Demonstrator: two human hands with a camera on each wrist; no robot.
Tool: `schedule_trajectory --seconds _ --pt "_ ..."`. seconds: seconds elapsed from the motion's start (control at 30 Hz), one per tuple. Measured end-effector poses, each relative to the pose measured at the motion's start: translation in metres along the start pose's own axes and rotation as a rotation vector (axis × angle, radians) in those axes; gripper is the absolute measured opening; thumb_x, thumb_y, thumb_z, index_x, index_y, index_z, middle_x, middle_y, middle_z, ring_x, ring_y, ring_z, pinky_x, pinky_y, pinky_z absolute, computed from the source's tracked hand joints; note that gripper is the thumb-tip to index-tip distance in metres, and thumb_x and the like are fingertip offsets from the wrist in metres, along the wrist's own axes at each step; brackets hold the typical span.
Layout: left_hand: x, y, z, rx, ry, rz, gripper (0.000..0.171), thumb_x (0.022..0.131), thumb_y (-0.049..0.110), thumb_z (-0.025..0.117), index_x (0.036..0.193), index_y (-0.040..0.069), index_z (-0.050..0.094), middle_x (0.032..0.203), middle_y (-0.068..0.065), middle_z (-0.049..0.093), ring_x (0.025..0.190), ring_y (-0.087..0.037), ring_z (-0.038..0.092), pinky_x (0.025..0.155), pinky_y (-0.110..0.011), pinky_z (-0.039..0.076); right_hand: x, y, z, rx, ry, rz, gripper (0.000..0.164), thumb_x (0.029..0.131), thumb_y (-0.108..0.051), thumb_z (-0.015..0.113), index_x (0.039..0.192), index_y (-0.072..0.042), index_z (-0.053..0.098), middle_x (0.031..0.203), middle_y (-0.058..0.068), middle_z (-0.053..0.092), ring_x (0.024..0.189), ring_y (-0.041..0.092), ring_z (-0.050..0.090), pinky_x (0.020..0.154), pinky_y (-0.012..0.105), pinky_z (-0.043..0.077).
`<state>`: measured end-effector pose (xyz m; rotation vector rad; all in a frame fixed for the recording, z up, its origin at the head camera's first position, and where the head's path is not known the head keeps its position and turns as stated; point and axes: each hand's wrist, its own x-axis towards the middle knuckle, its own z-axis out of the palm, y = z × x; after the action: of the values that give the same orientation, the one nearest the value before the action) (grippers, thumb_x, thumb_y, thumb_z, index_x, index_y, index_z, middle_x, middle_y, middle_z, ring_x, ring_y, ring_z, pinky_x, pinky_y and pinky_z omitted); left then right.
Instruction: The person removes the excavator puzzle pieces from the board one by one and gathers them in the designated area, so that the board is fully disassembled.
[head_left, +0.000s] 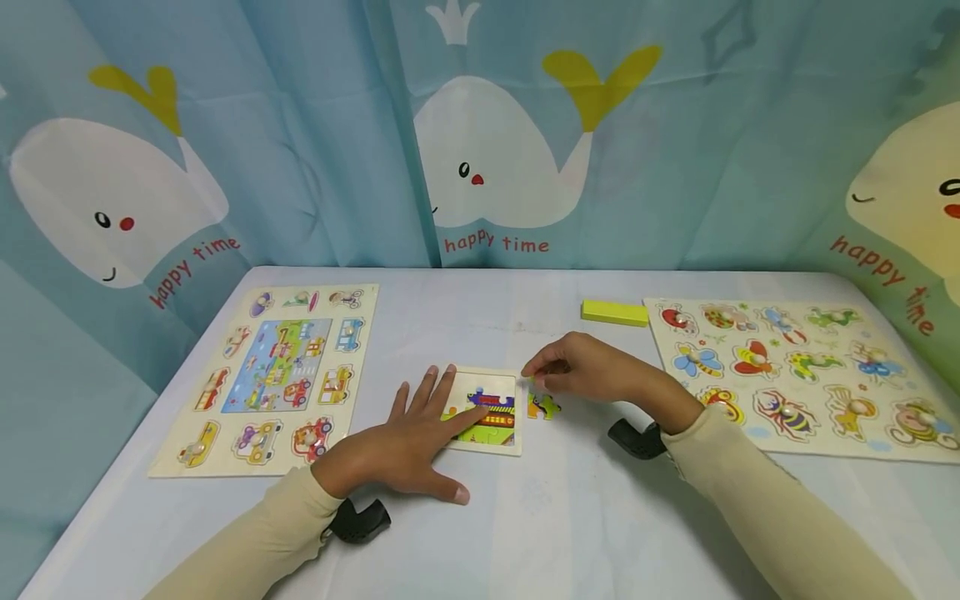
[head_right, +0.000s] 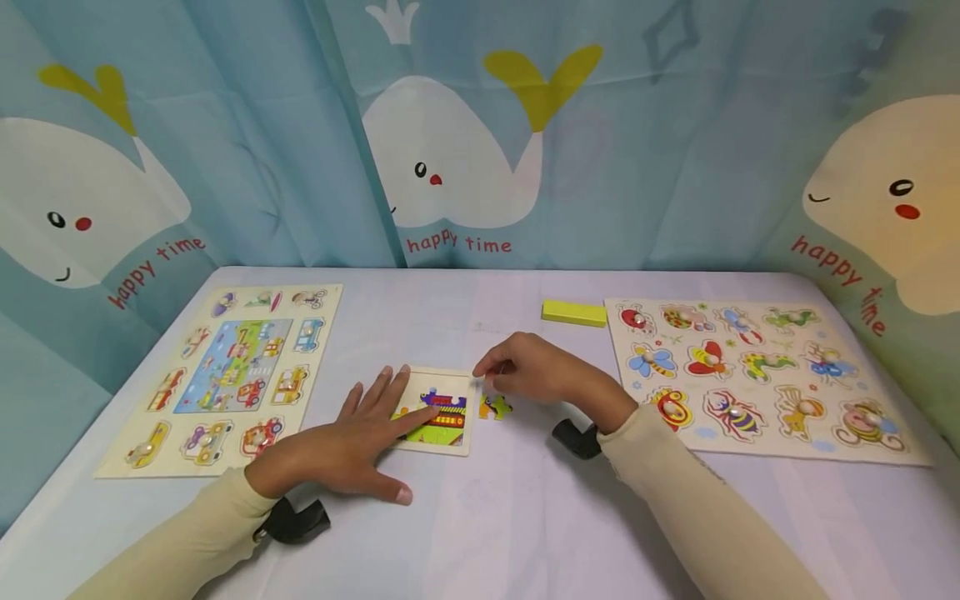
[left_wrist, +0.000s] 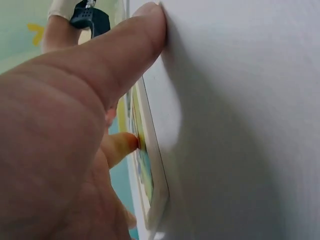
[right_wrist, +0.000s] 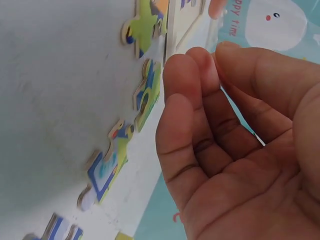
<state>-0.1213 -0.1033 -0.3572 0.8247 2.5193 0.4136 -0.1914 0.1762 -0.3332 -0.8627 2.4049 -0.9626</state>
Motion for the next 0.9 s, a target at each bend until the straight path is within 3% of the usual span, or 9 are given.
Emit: schedule_trajectory --seconds 0.2,0.33,0.6,0.9 --pt "0.003 0.007 0.001 0.009 -0.004 0.048 0.102 0.079 0.063 0.068 0.158 0.030 0.012 0.159 -0.011 -0.021 0.141 -0.028 -0.028 0.110 -0.056 -0.009 0.007 -0.005 0.003 0.005 -0.006 -0.024 0.017 0.091 0.002 0.063 0.106 0.002 0.071 0.095 0.005 0.069 0.080 0.014 0.058 0.077 0.028 0.050" --pt "0.008 0.012 0.002 0.020 -0.026 0.044 0.099 0.081 0.066 0.063 0.157 0.032 0.009 0.159 -0.010 -0.022 0.141 -0.030 -0.027 0.111 -0.056 -0.008 0.010 -0.010 0.006 -0.005 -0.001 -0.028 0.016 0.092 0.001 0.063 0.106 0.001 0.071 0.093 0.003 0.069 0.078 0.014 0.058 0.075 0.029 0.050" --pt "0.012 0.014 0.005 0.085 -0.055 0.029 0.086 0.083 0.069 0.059 0.155 0.040 0.020 0.160 -0.014 -0.018 0.142 -0.035 -0.025 0.111 -0.058 -0.007 0.017 -0.015 0.011 -0.011 0.013 -0.004 0.017 0.093 -0.006 0.066 0.107 -0.002 0.073 0.098 0.001 0.071 0.078 0.012 0.059 0.074 0.030 0.051" --pt "0.013 0.013 0.006 0.070 -0.046 0.025 0.085 0.083 0.068 0.060 0.154 0.040 0.023 0.159 -0.015 -0.020 0.141 -0.034 -0.027 0.111 -0.057 -0.009 0.028 -0.017 0.021 0.008 0.022 -0.047 0.019 0.093 -0.007 0.066 0.110 -0.003 0.072 0.103 0.000 0.071 0.086 0.013 0.060 0.081 0.030 0.050"
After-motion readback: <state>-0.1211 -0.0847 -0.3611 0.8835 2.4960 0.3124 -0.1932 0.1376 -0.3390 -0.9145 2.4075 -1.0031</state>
